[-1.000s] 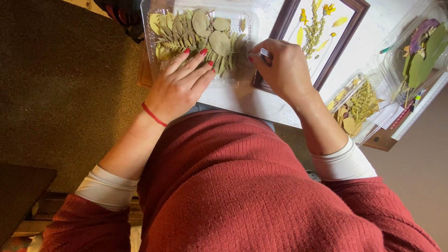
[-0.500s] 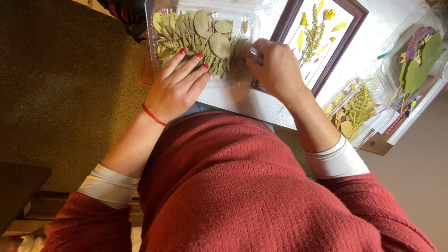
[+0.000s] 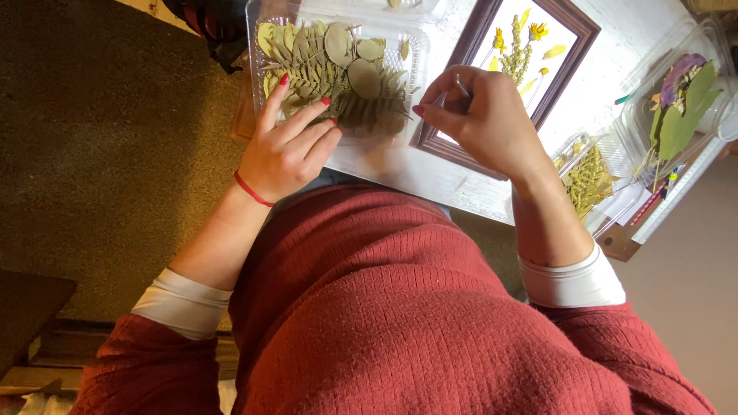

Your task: Arranging and placing various dried flowers and leaves into a small picture frame using tweezers.

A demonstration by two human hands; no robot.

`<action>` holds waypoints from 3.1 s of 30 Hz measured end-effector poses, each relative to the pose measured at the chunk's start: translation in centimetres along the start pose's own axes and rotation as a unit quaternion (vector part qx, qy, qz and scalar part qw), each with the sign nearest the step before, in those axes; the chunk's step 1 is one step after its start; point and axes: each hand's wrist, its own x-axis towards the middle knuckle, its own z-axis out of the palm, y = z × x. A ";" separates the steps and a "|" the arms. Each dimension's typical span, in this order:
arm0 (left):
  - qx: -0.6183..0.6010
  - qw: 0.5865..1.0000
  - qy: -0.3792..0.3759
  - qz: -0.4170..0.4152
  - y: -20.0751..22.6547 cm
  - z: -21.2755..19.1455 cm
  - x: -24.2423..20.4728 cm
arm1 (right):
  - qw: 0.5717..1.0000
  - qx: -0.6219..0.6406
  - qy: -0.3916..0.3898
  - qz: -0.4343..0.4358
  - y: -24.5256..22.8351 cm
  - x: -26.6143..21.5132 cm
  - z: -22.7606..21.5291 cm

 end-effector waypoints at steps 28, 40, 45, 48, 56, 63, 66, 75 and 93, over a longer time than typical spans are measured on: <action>0.003 0.999 -0.004 -0.039 0.5 0.7 0.0 | 0.985 -0.158 0.060 -0.044 4.5 2.7 2.6; 0.004 0.999 -0.004 -0.040 0.3 0.7 0.0 | 0.981 -0.176 0.045 -0.065 5.1 3.1 3.2; 0.005 0.999 0.002 -0.040 0.3 0.7 0.1 | 0.993 -0.118 0.016 -0.026 4.6 2.8 2.2; 0.010 0.999 0.006 -0.040 0.4 0.5 0.1 | 0.994 -0.107 -0.009 0.022 3.6 2.4 1.6; -0.043 0.991 0.062 -0.113 0.2 0.4 1.6 | 0.998 -0.026 -0.036 -0.034 3.8 2.1 0.5; -0.024 0.991 0.025 -0.128 -1.1 2.0 2.2 | 0.997 -0.074 -0.002 -0.027 4.7 2.9 1.1; -0.008 0.991 0.020 -0.131 -1.9 1.9 1.2 | 0.990 -0.126 0.036 -0.060 4.7 2.6 1.4; 0.013 0.990 -0.006 -0.138 -2.7 0.6 0.4 | 0.955 0.187 0.057 -0.222 9.5 3.2 0.6; -0.022 0.993 0.000 -0.118 -1.0 0.0 -0.1 | 0.953 -0.124 0.082 -0.264 3.9 1.1 1.7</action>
